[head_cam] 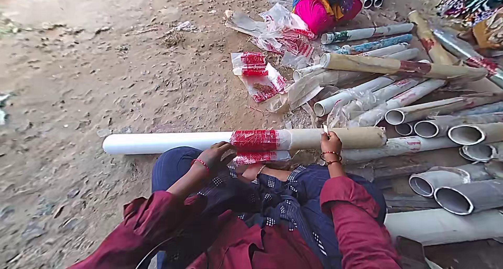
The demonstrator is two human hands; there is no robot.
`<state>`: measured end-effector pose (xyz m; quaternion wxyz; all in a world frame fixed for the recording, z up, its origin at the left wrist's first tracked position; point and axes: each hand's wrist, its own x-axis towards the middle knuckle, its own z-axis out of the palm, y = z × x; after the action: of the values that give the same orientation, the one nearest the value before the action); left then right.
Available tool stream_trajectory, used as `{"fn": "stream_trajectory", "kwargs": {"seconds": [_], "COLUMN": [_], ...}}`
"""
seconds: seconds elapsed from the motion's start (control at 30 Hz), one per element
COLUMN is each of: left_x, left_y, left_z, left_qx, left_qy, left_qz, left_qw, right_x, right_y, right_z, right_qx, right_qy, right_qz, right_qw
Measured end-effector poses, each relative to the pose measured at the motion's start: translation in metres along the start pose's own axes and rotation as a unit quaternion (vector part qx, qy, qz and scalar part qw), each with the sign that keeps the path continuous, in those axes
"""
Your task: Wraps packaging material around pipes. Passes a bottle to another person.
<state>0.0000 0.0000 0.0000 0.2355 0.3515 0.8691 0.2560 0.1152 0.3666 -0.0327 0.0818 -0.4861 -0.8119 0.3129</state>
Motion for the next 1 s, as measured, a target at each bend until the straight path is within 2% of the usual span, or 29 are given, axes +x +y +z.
{"fn": "stream_trajectory", "kwargs": {"seconds": [0.13, 0.3, 0.47, 0.7, 0.8, 1.0], "left_x": [0.099, 0.151, 0.166, 0.167, 0.169, 0.157], "left_y": [0.013, 0.007, -0.010, 0.007, 0.006, -0.011], "left_z": [0.061, 0.105, 0.117, 0.108, 0.112, 0.118], "left_qx": [0.019, 0.113, 0.165, 0.239, 0.245, 0.181], "left_qy": [-0.059, -0.072, -0.073, -0.125, -0.105, -0.015], "left_qz": [-0.004, -0.021, 0.010, 0.002, 0.009, 0.043], "left_qw": [0.998, 0.991, 0.984, 0.963, 0.964, 0.982], "right_x": [0.001, 0.007, 0.012, 0.028, 0.030, 0.035], "right_y": [0.003, -0.005, -0.013, -0.020, -0.020, -0.016], "right_z": [0.008, 0.007, 0.005, 0.002, 0.003, 0.001], "right_qx": [-0.024, -0.036, -0.026, -0.021, -0.029, -0.026], "right_qy": [-0.046, -0.082, -0.110, -0.142, -0.160, -0.176], "right_qz": [0.013, 0.004, -0.005, -0.006, -0.009, 0.009], "right_qw": [0.999, 0.996, 0.994, 0.990, 0.987, 0.984]}}
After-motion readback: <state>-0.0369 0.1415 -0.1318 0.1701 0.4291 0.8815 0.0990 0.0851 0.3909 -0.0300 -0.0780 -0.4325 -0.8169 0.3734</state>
